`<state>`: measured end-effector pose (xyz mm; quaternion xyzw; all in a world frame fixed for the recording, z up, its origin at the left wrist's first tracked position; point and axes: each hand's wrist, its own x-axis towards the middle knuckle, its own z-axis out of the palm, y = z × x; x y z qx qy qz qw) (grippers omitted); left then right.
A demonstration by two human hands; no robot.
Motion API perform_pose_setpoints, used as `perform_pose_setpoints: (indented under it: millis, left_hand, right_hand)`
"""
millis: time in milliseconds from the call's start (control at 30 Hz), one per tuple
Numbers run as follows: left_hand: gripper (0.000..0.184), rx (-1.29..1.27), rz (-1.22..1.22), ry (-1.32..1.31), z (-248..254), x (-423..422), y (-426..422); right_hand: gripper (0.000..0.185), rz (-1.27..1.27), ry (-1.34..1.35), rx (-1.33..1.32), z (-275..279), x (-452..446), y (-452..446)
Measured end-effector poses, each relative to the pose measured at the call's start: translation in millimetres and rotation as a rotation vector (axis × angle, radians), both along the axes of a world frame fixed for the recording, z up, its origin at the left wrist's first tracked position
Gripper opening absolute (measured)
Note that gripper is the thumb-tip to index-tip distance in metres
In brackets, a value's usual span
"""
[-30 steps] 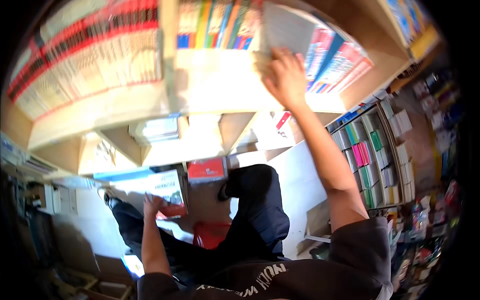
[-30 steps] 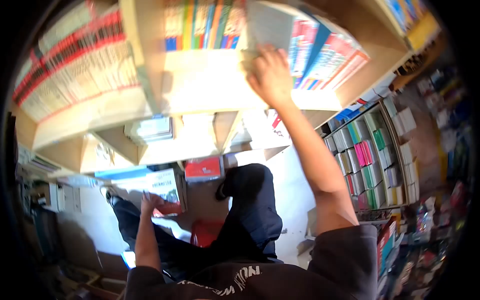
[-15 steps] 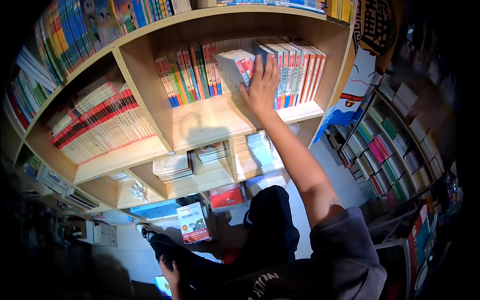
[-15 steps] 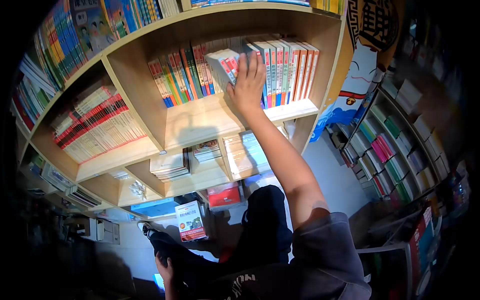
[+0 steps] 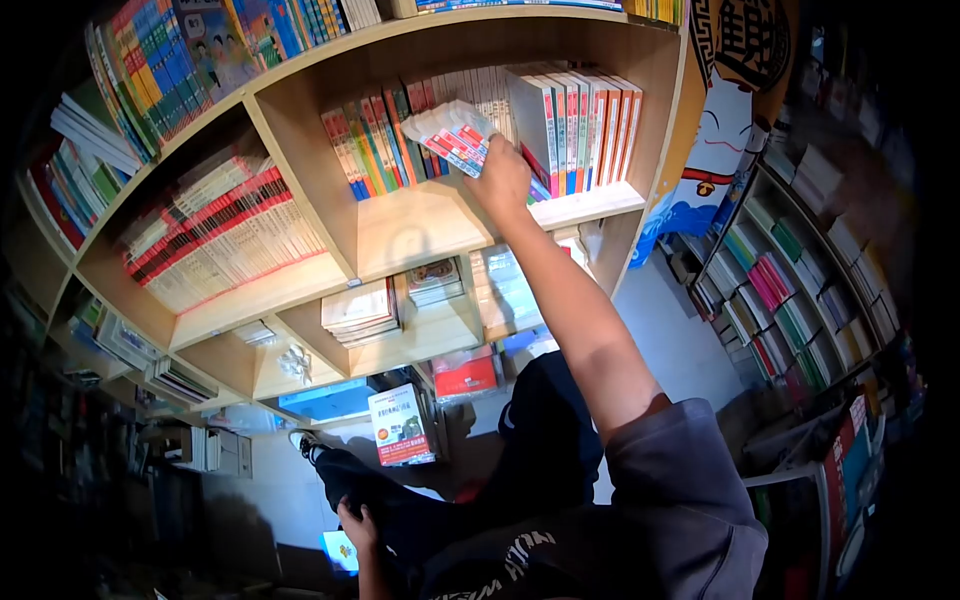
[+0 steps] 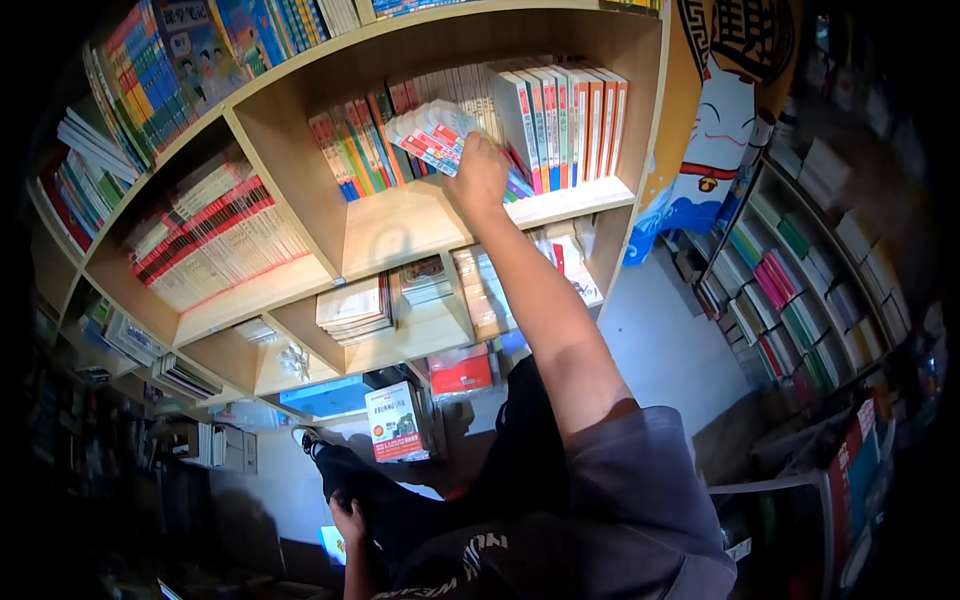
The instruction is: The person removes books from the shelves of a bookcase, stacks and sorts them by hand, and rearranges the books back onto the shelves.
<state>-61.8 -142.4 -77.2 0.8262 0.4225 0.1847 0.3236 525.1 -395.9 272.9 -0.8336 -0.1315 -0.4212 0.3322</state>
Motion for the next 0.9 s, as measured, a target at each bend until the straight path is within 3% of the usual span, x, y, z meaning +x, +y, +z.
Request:
perform_pose_setpoints:
  millis: [33, 133, 267, 333, 467, 533, 633, 733, 767, 867, 900]
  left_hand:
    - [0.051, 0.002, 0.003, -0.012, -5.5, -2.6, 1.9]
    - [0.049, -0.001, 0.003, -0.032, -9.4, -4.9, 3.6]
    - [0.048, 0.073, -0.042, 0.013, 15.3, 11.4, -9.1]
    - [0.044, 0.126, -0.208, -0.167, 38.9, 35.8, -20.5]
    - [0.040, -0.131, -0.525, -0.379, 129.1, 118.6, -62.6]
    - [0.047, -0.073, -0.641, -0.467, 201.8, 149.4, -94.3]
    - [0.076, -0.228, -0.651, -0.788, 254.4, 185.6, -126.1]
    - [0.102, -0.194, -0.442, -0.938, 249.7, 213.6, -121.3]
    - [0.110, -0.081, -0.404, -0.836, 214.0, 215.9, -96.2]
    - [0.098, -0.810, -0.585, -0.893, 172.4, 196.0, -58.6]
    - [0.093, -0.929, -0.541, -0.923, 171.8, 185.6, -64.5]
  right_hand:
    - [0.061, 0.030, -0.020, -0.041, -5.3, 2.9, 0.7]
    - [0.050, 0.019, -0.012, -0.044, 0.2, -18.2, 0.4]
    - [0.051, 0.104, -0.018, -0.107, 2.0, -70.2, -8.9]
    - [0.054, 0.224, -0.002, -0.071, 6.7, -111.3, -15.0]
    - [0.065, 0.330, 0.133, -0.038, 16.7, -197.2, -27.0]
    - [0.066, 0.414, 0.165, 0.010, 19.4, -237.4, -28.5]
    - [0.069, 0.650, 0.237, 0.143, 14.7, -281.1, -27.5]
    - [0.071, 0.769, 0.353, 0.195, -3.5, -308.9, -16.4]
    - [0.070, 0.766, 0.402, 0.145, -3.2, -314.3, -16.6]
    - [0.064, 0.744, 0.606, 0.023, -10.1, -321.8, -14.4]
    - [0.065, 0.775, 0.637, 0.044, -18.2, -322.8, -10.8]
